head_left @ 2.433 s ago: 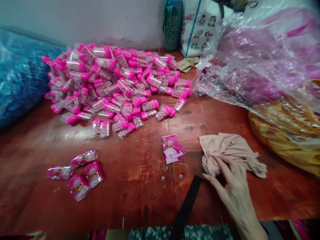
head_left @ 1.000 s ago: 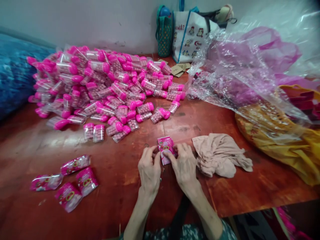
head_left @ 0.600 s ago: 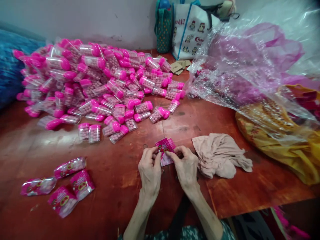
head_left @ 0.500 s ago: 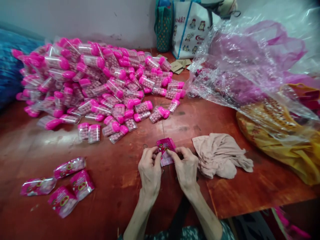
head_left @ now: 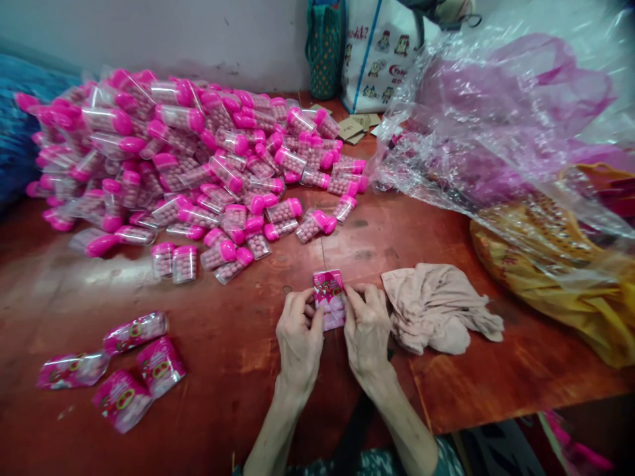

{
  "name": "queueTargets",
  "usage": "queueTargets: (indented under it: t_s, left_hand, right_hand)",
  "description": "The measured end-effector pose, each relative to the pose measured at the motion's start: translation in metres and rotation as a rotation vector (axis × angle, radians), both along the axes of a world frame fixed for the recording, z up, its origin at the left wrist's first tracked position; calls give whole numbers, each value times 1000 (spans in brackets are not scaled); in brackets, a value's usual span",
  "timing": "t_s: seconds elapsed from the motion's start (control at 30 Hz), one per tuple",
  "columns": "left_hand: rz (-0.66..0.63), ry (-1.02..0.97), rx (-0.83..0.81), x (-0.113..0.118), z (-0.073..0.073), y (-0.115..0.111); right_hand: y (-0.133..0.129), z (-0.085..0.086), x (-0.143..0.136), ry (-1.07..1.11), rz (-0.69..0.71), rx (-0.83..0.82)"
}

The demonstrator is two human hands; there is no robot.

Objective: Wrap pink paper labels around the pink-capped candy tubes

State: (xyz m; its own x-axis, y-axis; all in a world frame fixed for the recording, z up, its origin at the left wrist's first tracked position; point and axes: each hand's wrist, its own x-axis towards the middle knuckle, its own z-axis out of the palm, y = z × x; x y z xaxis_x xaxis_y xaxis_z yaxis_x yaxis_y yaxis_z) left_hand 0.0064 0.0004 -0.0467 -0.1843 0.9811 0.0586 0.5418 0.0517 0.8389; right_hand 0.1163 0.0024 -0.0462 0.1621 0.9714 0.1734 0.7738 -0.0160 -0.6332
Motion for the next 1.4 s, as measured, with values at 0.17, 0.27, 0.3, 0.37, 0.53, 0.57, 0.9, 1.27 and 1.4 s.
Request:
queueTargets:
  t_s: [0.17,0.27,0.3,0.37,0.53,0.57,0.9,1.27,1.4]
  left_hand:
    - [-32,-7,17,0,0,-2]
    - [5,-40,16,2,2,-4]
    - [22,-46,22,3,3,-4]
    - [78,-46,65,2,5,-5]
    - [188,-202,109,-4,18,-3]
    - [167,-322,47,-5,21,-1]
    - [118,-1089,-267,1,28,7]
    - [191,-1215,-359,-14,38,12]
    - [235,-1282,-441,-22,38,14]
  right_hand:
    - [0,0,2,153,-6,-5]
    - [-2,1,0,187,-20,28]
    - [-3,2,-1,200,-21,37]
    - [-5,5,-1,248,-47,57]
    - [-5,17,5,498,12,-20]
    - [-6,19,6,537,52,-55]
    - [-10,32,-2,443,256,-125]
    - [-7,28,-27,357,279,28]
    - [-7,30,-35,275,318,85]
